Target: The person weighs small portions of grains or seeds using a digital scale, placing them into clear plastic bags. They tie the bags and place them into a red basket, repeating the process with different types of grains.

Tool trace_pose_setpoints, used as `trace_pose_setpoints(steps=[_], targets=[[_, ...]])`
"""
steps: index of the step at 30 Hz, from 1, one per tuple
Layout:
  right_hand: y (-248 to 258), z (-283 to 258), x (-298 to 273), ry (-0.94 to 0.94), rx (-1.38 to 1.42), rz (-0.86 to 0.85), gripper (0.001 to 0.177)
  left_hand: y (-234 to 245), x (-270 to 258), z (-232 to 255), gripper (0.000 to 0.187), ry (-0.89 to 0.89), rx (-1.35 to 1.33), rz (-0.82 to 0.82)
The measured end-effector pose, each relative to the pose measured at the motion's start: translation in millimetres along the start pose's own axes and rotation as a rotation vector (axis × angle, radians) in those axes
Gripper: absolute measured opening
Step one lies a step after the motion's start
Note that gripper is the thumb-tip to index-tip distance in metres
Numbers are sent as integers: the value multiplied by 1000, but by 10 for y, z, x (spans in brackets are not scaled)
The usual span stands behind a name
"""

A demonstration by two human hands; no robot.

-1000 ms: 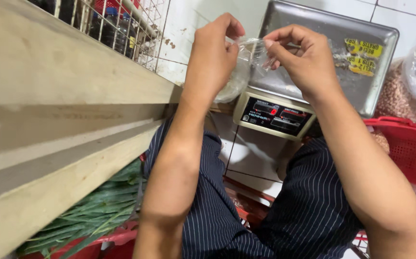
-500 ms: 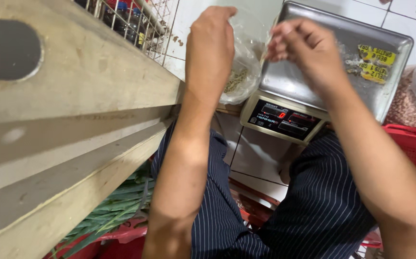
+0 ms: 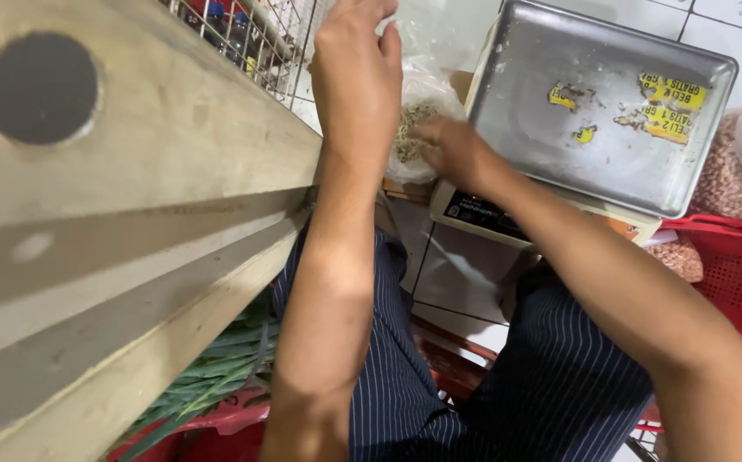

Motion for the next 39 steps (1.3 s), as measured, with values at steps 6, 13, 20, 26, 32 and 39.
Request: trace_pose_setpoints(steps=[6,13,20,26,32,39], targets=[[-324,153,4,38,-175,-1,45,-81,-10,13,32,166,-266,-70],[-592,442,233,86,-300,144,56,-136,3,-10,37,108,-247,-71],[-693,420,286,2,-449,53,55,-167,4,-41,39,151,-218,-102],[-560,292,298,27,-417,68,72,-187,11,-65,33,92,-157,-94],[-675,386,356,-41,-493,17,50,-145,9,-59,35,135,-159,-134],[-750,379,363,115,-555,196,46,-143,20,-38,33,101,-118,-143]])
Point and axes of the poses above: each hand's wrist, its own x-axis towards the middle knuckle, its own y-axis out of the back of the hand, z = x × y, the point moved 3 cm from there along x, towards the middle knuckle, and after that the axes turned 3 degrees about z, right-handed, at the moved point
